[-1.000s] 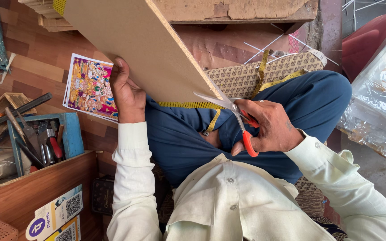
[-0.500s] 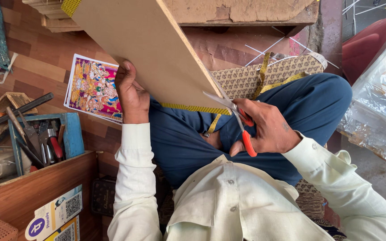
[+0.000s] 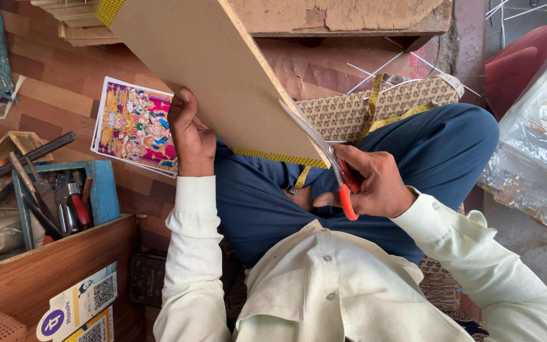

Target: The person assembles printed religious cards by applying yellow patterned tape to the edges of a card mounted on a cardboard backing. They use scissors to trim the tape and a metal tool to press it down. The person then cuts a new cardboard piece to size and places a new printed card on it.

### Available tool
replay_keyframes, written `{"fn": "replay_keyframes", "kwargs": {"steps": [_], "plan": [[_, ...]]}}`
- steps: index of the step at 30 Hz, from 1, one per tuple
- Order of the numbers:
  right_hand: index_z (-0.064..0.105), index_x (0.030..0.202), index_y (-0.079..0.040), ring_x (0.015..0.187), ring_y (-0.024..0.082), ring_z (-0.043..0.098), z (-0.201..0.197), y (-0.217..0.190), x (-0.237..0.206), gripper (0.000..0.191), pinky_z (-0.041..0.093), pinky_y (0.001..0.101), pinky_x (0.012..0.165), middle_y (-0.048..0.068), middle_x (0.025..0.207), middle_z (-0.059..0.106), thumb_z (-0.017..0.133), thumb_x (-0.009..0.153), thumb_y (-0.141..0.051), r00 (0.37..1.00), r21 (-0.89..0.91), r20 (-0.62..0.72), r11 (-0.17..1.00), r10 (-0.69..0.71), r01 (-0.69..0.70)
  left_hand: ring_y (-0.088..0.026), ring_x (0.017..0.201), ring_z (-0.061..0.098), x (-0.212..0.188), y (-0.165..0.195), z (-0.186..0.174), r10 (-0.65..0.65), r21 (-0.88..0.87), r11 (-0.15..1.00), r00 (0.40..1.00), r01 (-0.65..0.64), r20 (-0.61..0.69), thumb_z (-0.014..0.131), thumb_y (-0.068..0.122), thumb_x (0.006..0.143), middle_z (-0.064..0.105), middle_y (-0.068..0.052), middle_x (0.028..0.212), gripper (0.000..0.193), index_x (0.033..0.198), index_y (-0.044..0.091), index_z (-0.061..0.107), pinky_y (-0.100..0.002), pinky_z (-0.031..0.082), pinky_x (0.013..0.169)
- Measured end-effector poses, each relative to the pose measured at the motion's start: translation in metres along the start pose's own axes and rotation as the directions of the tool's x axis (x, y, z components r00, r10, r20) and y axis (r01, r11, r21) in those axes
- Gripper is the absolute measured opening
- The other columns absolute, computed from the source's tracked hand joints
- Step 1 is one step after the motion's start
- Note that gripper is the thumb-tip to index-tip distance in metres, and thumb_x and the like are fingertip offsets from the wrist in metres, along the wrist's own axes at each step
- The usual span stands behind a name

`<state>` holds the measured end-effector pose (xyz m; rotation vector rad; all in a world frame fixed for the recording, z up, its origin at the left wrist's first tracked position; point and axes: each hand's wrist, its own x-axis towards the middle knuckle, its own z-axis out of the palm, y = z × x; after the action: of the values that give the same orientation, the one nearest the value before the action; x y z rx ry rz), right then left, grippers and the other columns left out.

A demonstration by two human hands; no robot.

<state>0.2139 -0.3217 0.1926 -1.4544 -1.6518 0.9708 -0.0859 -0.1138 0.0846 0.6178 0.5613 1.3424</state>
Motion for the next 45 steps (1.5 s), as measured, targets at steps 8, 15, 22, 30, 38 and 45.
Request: {"fn": "replay_keyframes", "kwargs": {"steps": [8,15,22,30,38,45], "plan": [[0.059,0.123,0.001,0.062,0.024,0.061,-0.007,-0.008,0.012,0.092,0.05,0.0336,0.06,0.012,0.075,0.06,0.098,0.055,-0.047,0.994,-0.086,0.046,0.991,-0.102,0.105,-0.021,0.116,0.066,-0.002,0.002,0.009,-0.029,0.0,1.0,1.0,0.029,0.004,0.078,0.024,0.094,0.072,-0.007,0.119,0.027,0.111,0.005,0.07,-0.039,0.052,0.105],[0.057,0.127,-0.001,0.071,0.029,0.063,-0.014,-0.017,0.023,0.093,0.052,0.0358,0.067,0.012,0.084,0.063,0.095,0.059,-0.053,0.976,-0.095,0.028,0.972,-0.214,0.216,-0.019,0.116,0.066,-0.009,-0.003,0.012,-0.038,0.025,0.999,0.998,0.037,0.046,0.08,0.025,0.092,0.072,-0.007,0.121,0.036,0.117,0.003,0.067,-0.037,0.053,0.105],[0.063,0.122,0.0,0.054,0.024,0.05,0.002,-0.002,0.017,0.081,0.047,0.0297,0.055,0.011,0.069,0.054,0.098,0.061,-0.04,0.99,0.029,-0.053,0.991,-0.13,0.132,-0.022,0.116,0.067,-0.009,-0.008,0.004,-0.041,0.012,0.999,0.999,0.041,0.023,0.082,0.024,0.093,0.072,-0.009,0.122,0.039,0.12,0.0,0.067,-0.038,0.053,0.104],[0.056,0.12,0.0,0.061,0.028,0.06,-0.009,-0.013,0.026,0.093,0.05,0.036,0.059,0.011,0.073,0.057,0.096,0.054,-0.053,0.991,-0.112,0.068,0.986,-0.118,0.125,-0.021,0.117,0.067,-0.009,-0.007,0.006,-0.032,0.017,0.999,0.999,0.032,0.02,0.082,0.025,0.092,0.071,-0.008,0.122,0.046,0.126,-0.001,0.064,-0.037,0.053,0.105],[0.056,0.124,-0.002,0.066,0.027,0.063,-0.017,-0.033,0.044,0.096,0.052,0.0359,0.063,0.012,0.079,0.06,0.094,0.057,-0.058,0.98,-0.132,0.033,0.971,-0.197,0.199,-0.02,0.116,0.066,-0.018,-0.012,0.006,-0.018,0.042,0.999,1.0,0.016,0.024,0.081,0.023,0.092,0.071,-0.007,0.123,0.05,0.131,-0.001,0.06,-0.037,0.053,0.105],[0.063,0.123,0.0,0.051,0.016,0.055,-0.008,-0.026,0.039,0.077,0.048,0.0286,0.053,0.005,0.065,0.056,0.095,0.068,-0.043,0.977,-0.089,-0.086,0.978,-0.194,0.187,-0.021,0.117,0.067,-0.016,-0.012,0.006,-0.019,0.032,0.999,0.999,0.018,0.045,0.081,0.024,0.093,0.071,-0.009,0.124,0.051,0.132,-0.001,0.06,-0.037,0.053,0.104]]}}
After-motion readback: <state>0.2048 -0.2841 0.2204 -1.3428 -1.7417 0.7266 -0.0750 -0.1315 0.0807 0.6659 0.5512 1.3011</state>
